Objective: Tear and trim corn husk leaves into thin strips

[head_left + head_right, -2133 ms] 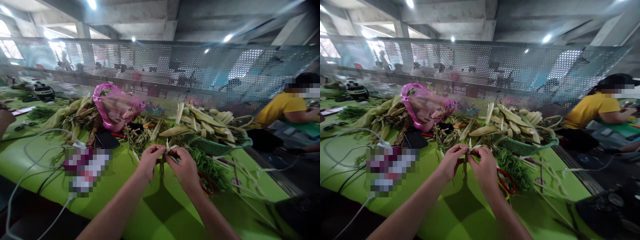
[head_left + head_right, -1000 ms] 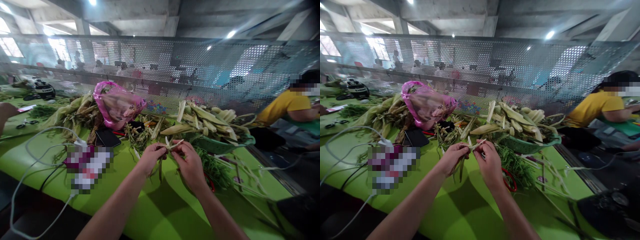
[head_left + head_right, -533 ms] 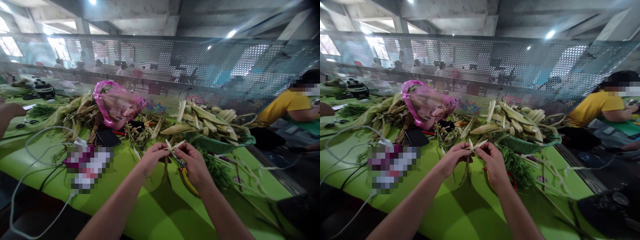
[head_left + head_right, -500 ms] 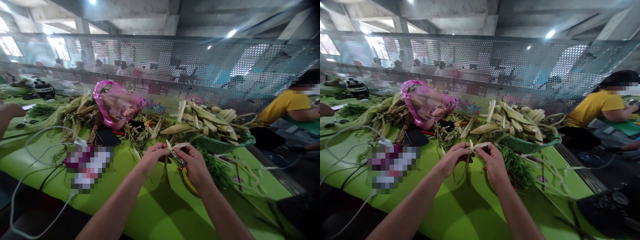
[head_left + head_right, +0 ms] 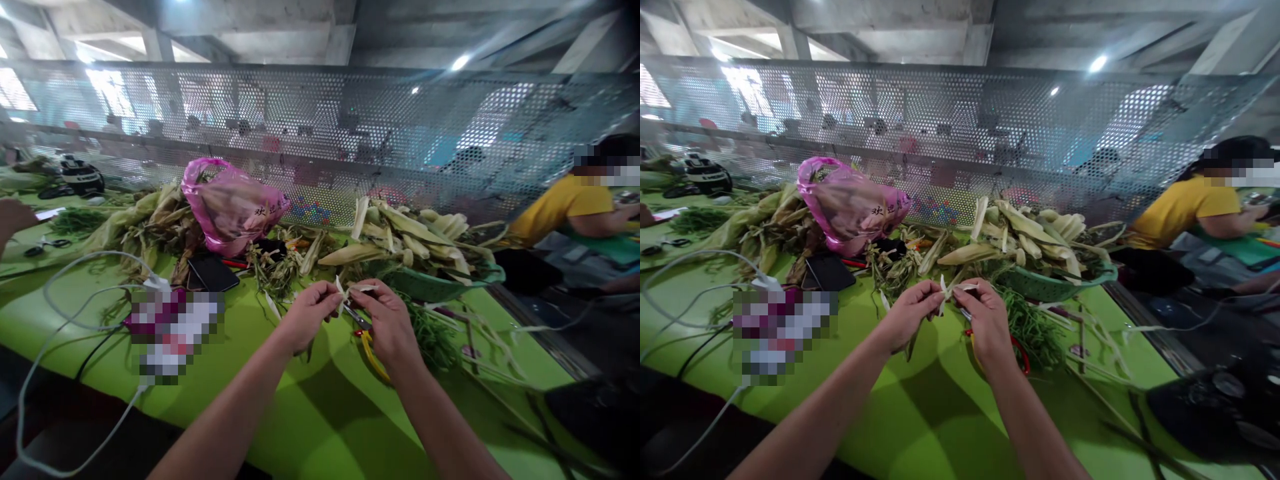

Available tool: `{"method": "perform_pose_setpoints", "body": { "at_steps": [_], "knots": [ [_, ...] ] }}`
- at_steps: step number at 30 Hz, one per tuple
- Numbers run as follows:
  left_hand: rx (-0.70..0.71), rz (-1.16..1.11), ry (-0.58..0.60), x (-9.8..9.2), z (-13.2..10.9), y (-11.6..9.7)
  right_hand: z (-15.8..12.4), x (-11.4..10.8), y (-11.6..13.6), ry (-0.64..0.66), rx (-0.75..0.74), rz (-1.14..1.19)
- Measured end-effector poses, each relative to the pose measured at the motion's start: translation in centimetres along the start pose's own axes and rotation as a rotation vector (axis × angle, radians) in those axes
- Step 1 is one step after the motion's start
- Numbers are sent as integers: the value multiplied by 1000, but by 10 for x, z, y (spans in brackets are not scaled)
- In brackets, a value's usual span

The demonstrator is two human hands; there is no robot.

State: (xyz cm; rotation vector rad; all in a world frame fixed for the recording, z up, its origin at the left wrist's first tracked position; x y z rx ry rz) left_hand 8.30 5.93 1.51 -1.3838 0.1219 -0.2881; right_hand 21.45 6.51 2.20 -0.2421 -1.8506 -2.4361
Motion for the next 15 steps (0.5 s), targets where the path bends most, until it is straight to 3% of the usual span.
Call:
{"method": "perform_pose_setpoints", "body": {
  "at_steps": [6, 10, 15],
  "knots": [
    [48, 210, -11, -5, 4, 4, 3, 4, 3, 111, 61, -60],
    [100, 246, 40, 2, 4, 2, 3, 3, -4, 135, 121, -156],
    [70, 212, 86, 9, 0, 2, 2, 3, 4, 109, 13, -270]
  ]
}}
Point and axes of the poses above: each hand's wrist, its own z-axis towards the middle knuckle, its own x-axis out of the palm, y = z × x, the point moved 10 cm from there along z, towards the middle knuckle, and after that the axes turned 5 degrees about z, right-handed, at the moved point
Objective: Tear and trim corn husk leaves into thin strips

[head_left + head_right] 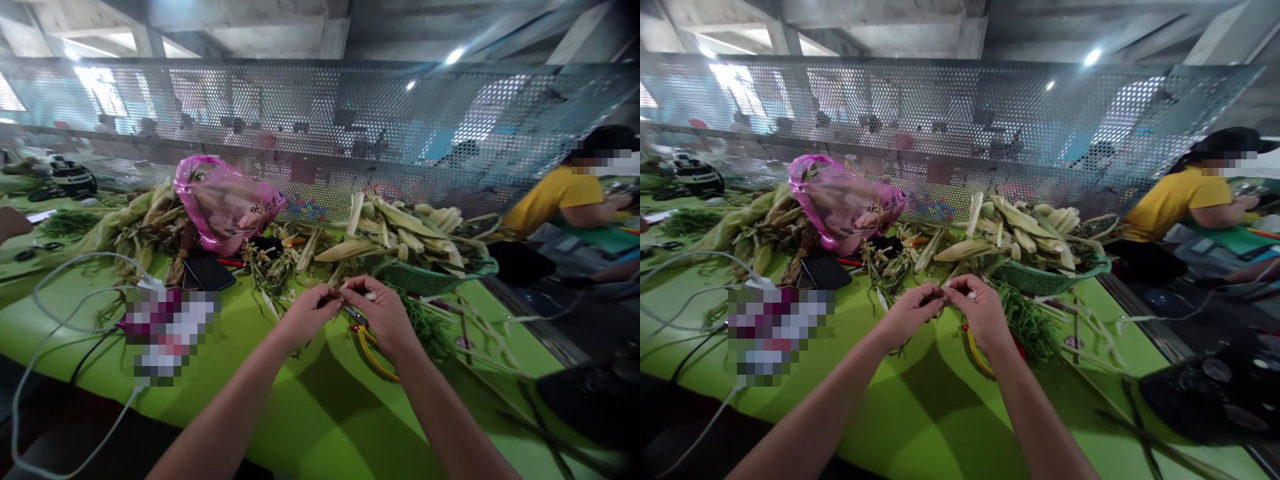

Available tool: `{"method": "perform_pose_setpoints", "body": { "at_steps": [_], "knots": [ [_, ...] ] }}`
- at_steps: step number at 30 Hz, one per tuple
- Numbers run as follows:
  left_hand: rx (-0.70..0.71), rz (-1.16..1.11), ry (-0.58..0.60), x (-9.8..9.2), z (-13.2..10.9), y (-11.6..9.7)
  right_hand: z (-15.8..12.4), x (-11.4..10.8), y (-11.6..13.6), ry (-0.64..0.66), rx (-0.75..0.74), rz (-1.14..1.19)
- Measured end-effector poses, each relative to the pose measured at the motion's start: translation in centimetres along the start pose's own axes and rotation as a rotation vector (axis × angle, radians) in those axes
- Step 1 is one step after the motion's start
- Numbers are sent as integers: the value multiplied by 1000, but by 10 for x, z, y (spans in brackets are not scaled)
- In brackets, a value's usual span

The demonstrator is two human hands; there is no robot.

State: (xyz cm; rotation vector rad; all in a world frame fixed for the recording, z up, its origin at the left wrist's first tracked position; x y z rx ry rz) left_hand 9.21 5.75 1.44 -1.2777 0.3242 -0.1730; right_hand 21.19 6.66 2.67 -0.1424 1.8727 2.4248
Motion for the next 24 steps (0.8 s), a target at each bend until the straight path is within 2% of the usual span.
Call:
{"method": "perform_pose_setpoints", "body": {
  "at_steps": [5, 9, 12, 15, 19, 24],
  "knots": [
    [7, -47, 40, 4, -2, -1, -4, 3, 14, -49, -95, -29],
    [-68, -124, 29, 7, 0, 10, -4, 2, 8, -77, -28, 40],
    [-165, -307, -40, 3, 1, 22, -3, 2, 1, -69, 27, 190],
    [-196, -443, -158, -8, 0, 27, -4, 9, -8, -8, 85, 273],
    [-230, -457, -248, -19, -4, 31, -4, 17, -14, 68, 102, 126],
    [-229, -460, -255, -19, -5, 33, -4, 19, -9, 95, 38, -28]
  ]
}}
Point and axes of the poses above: each hand's wrist, its own z-axis towards the middle knuckle, its own x-axis out of the palm, y = z × x, the point moved 10 cm from there along z, towards the middle knuckle, and after that the axes turned 5 degrees about z, right-handed, at the moved point
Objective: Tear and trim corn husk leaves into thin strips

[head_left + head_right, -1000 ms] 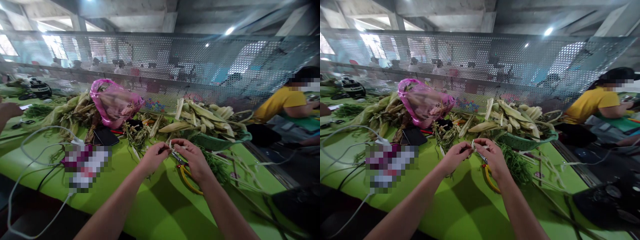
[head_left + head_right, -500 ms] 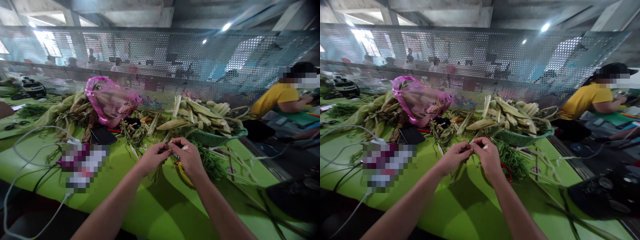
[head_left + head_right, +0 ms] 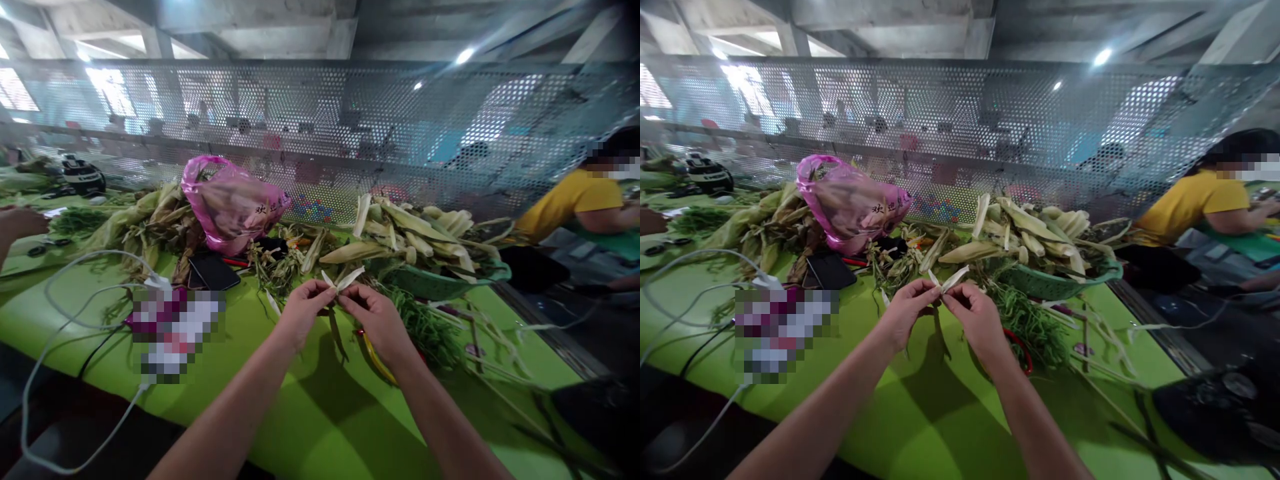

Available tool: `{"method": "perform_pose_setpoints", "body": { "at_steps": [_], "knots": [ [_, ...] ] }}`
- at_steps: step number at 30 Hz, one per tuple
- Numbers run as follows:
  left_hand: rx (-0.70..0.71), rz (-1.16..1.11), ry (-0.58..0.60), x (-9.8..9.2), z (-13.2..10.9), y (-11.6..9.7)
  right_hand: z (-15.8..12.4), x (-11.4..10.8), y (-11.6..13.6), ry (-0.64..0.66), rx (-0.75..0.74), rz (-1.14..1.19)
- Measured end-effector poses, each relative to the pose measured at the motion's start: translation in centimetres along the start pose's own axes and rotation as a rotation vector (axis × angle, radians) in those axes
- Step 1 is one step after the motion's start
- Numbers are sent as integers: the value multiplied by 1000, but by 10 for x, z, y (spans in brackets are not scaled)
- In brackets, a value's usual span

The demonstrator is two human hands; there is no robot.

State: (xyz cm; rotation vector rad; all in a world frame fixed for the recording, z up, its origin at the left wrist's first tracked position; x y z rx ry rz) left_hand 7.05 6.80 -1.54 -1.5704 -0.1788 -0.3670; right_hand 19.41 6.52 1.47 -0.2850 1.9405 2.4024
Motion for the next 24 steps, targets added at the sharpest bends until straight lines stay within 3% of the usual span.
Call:
{"method": "perform_pose_setpoints", "body": {
  "at_steps": [10, 16, 24],
  "knots": [
    [15, -71, 26, 1, 4, 0, -2, 2, -2, -28, 51, 188],
    [163, 185, 42, 1, 7, -9, -2, 0, -14, -33, 153, 324],
    [148, 470, 151, 13, 6, -2, 0, -13, -14, -154, 111, 341]
  ]
}}
Point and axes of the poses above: each hand's wrist, its own z-axis towards the middle knuckle, its own x-axis out of the palm, y = z × x, the point moved 10 cm from there along z, towards the middle knuckle, and after that the axes turned 5 degrees about z, right-handed, at the moved point
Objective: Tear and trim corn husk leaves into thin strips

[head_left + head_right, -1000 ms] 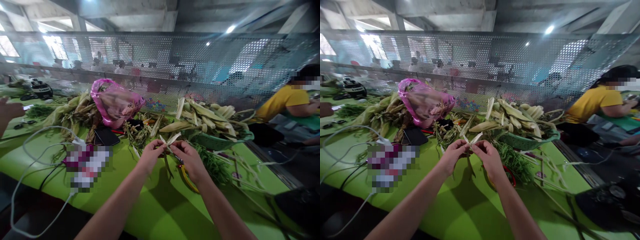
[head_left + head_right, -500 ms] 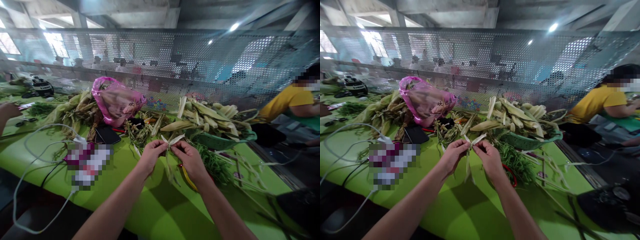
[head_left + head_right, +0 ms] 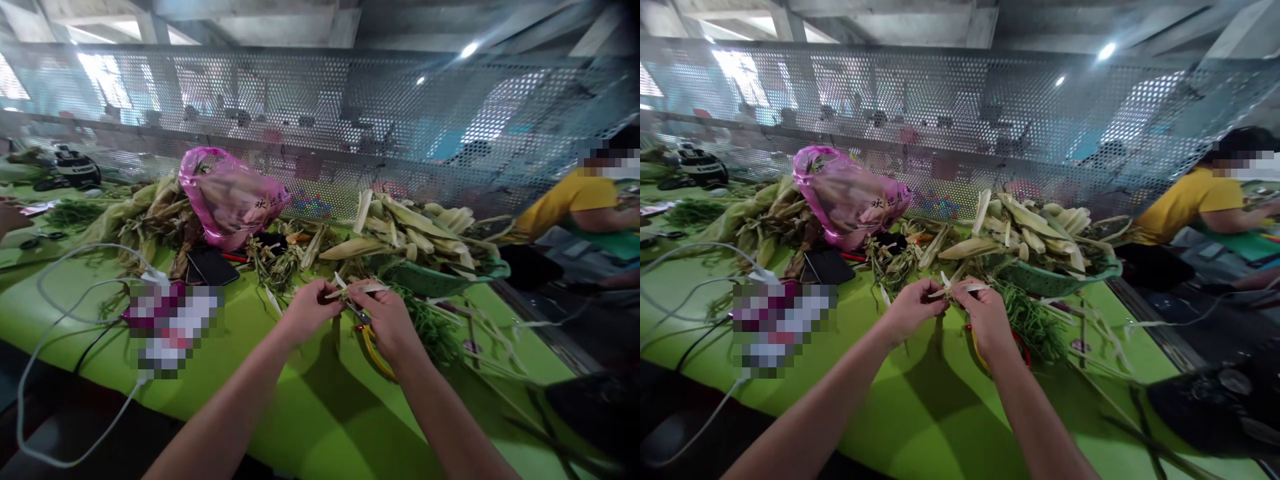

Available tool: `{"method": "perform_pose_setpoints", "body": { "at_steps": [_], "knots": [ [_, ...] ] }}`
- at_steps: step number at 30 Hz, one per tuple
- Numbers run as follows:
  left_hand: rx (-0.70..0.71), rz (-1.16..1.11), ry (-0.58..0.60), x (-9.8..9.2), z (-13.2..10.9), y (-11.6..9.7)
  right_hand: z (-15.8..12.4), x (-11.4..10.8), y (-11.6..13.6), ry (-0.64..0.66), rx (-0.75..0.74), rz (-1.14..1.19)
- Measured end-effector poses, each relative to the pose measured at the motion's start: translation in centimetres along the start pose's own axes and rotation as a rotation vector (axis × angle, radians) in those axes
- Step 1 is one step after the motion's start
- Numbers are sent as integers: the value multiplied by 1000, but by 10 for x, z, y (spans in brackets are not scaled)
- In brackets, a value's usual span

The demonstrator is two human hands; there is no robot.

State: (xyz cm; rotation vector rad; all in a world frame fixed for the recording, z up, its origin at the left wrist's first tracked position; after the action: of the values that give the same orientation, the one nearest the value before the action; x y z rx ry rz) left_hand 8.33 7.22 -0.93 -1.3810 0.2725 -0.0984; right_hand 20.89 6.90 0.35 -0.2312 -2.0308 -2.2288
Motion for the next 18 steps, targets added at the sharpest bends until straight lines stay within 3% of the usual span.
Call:
{"method": "perform_pose_setpoints", "body": {
  "at_steps": [6, 12, 15, 18],
  "knots": [
    [238, 307, -123, -7, -5, -25, 1, 3, -13, 27, 68, 127],
    [37, -204, 94, 5, -3, -10, 0, 3, 9, 59, -7, -116],
    [-42, -331, 49, 0, -3, -7, -1, 3, 17, 61, -42, -199],
    [-89, -444, -9, -4, -2, -3, -2, 0, 18, 35, -33, -134]
  ]
}}
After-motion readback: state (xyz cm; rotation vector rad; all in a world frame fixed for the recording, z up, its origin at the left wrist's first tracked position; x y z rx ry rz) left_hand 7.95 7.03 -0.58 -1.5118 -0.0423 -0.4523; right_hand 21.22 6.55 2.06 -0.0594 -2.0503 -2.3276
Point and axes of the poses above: each hand's wrist, its own z-axis towards the middle knuckle, its own x-axis out of the palm, y = z × x, the point moved 10 cm from there along z, towards the middle knuckle, and after that the axes turned 5 degrees about z, right-handed, at the moved point
